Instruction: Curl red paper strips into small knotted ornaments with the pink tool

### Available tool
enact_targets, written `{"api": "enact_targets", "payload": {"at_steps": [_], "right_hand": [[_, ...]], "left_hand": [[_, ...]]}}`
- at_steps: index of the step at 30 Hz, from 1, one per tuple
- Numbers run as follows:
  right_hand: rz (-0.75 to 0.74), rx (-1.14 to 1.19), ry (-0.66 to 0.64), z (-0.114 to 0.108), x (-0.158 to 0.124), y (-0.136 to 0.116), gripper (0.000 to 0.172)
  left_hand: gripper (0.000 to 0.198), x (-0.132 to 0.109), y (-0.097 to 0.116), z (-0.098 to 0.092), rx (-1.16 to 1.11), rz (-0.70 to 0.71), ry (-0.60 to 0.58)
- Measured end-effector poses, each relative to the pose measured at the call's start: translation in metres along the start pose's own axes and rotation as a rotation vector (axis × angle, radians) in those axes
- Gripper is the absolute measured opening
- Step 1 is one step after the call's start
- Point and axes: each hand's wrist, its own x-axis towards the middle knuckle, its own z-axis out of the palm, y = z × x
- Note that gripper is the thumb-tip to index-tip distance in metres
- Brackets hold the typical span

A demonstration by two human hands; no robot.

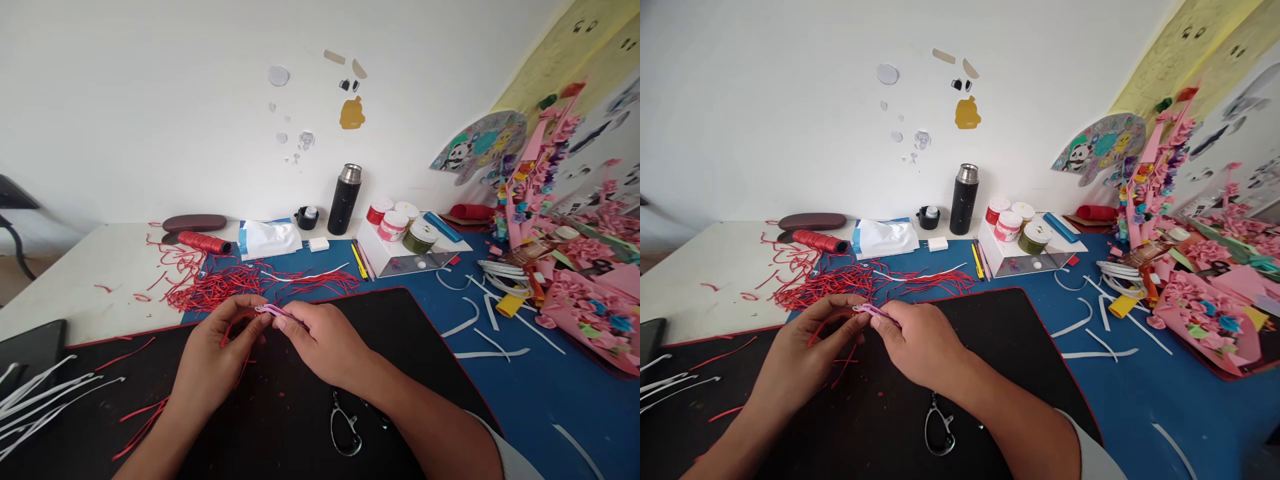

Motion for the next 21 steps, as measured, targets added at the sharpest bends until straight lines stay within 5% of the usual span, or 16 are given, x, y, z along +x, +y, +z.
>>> {"api": "enact_targets", "payload": {"at_steps": [21], "right_hand": [[0.013, 0.166, 0.032, -0.0025, 0.0007, 0.0006, 0.031]], "left_hand": [[0.043, 0.0017, -0.0033, 0.0, -0.04, -0.029, -0.054]]}}
